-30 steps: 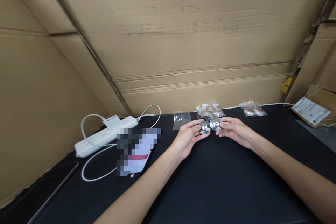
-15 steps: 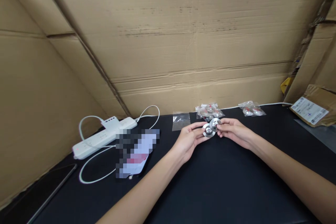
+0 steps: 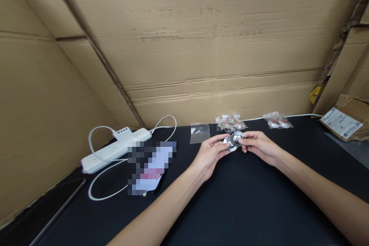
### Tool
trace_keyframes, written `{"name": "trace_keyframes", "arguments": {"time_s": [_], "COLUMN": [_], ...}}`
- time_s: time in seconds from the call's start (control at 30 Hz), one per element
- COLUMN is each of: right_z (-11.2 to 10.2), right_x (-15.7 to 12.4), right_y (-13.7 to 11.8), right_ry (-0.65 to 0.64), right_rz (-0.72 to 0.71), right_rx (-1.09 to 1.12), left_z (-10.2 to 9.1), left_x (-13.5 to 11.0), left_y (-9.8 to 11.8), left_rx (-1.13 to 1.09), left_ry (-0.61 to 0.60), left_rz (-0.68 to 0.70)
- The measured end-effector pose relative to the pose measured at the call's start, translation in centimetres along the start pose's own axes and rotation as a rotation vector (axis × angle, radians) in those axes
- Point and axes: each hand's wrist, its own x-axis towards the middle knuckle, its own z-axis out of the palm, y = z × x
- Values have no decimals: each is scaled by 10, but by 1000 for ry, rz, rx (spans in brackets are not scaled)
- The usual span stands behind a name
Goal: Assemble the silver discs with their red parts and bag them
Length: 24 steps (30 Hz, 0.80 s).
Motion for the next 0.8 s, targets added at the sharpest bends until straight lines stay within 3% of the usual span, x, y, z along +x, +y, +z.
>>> {"name": "trace_keyframes", "arguments": {"time_s": [0.3, 0.53, 0.8], "right_z": [0, 9, 17], "right_x": [2, -2, -10], "right_y": [3, 3, 4], "right_ry": [50, 180, 41], "right_rz": [-58, -452, -652], "right_rx": [-9, -508, -889], "left_z": [-4, -3, -5], "left_x": [3, 2, 3], "left_y": [0, 1, -1], "left_rx": [46, 41, -60], "left_ry": [56, 80, 40], "left_rz": [49, 31, -59]}}
